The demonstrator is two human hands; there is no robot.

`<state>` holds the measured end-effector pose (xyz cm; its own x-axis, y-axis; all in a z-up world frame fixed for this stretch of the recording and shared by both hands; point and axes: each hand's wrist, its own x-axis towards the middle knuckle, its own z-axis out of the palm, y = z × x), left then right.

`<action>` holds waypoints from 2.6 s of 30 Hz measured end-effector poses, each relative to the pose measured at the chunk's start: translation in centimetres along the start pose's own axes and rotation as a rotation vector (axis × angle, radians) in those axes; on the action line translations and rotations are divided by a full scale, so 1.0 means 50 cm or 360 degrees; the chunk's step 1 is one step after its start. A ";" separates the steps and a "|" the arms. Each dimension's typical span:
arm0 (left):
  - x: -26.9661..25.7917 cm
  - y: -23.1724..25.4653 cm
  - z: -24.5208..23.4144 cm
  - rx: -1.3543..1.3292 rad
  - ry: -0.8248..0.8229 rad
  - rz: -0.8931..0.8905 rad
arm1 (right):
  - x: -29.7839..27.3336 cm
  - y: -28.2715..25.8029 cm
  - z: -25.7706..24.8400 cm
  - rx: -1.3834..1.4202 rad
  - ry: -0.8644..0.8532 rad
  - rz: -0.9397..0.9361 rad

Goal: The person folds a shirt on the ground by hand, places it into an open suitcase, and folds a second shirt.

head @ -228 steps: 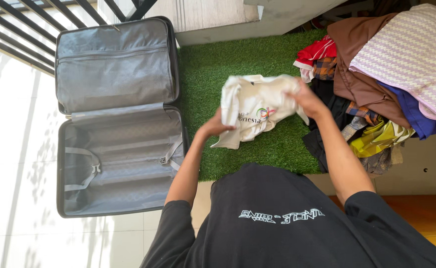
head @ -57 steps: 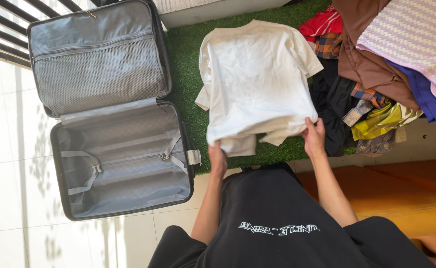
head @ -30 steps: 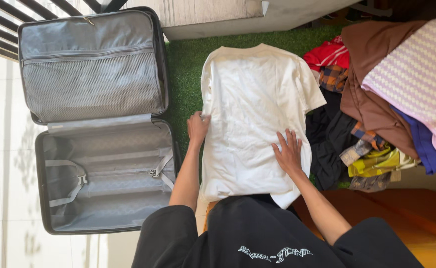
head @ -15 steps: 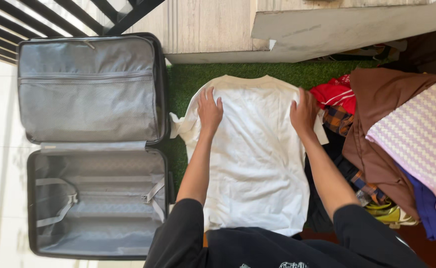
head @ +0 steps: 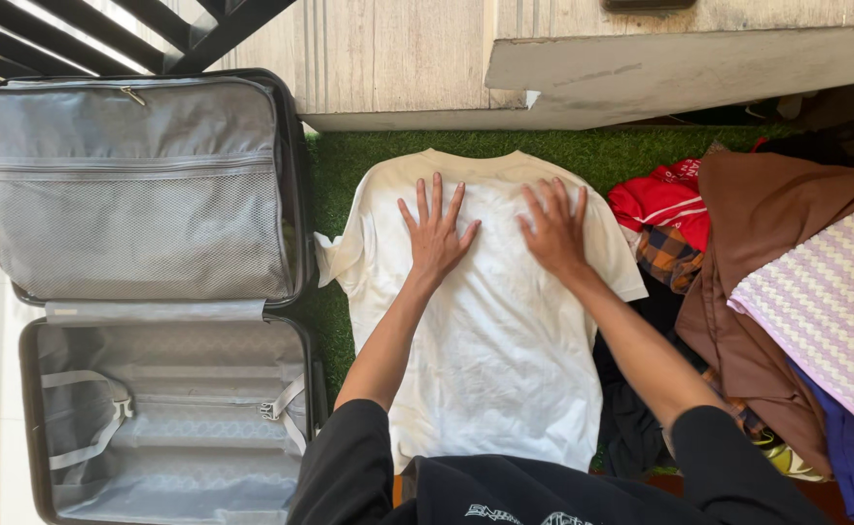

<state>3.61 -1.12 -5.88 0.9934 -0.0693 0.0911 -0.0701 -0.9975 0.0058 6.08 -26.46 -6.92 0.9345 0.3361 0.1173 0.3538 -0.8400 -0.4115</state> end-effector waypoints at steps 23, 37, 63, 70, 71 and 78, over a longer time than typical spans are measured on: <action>-0.163 -0.239 -0.110 -0.0514 -0.0192 -0.0339 | -0.060 -0.034 0.027 -0.0247 -0.0342 0.0406; -0.045 -0.171 -0.011 -0.0505 0.0308 -0.0240 | 0.013 -0.098 0.012 0.0211 0.0091 0.0138; -0.233 -0.283 -0.168 -0.0524 0.0318 -0.0187 | -0.070 -0.128 0.061 -0.0138 -0.0003 0.0225; -0.193 -0.295 -0.037 -0.0213 -0.0701 -0.0743 | -0.402 -0.439 0.015 0.0469 0.0375 0.0273; -0.185 -0.309 -0.024 -0.0210 -0.0691 -0.0736 | -0.447 -0.466 -0.001 0.0523 0.0312 0.0320; -0.133 -0.326 -0.173 -0.0192 0.0070 -0.0320 | -0.554 -0.498 -0.056 0.0659 -0.0078 0.0566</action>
<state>-2.64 15.68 2.01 0.9838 0.1338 0.1194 0.1158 -0.9824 0.1467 -28.50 -16.03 2.60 0.9871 0.0899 -0.1325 -0.0383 -0.6707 -0.7407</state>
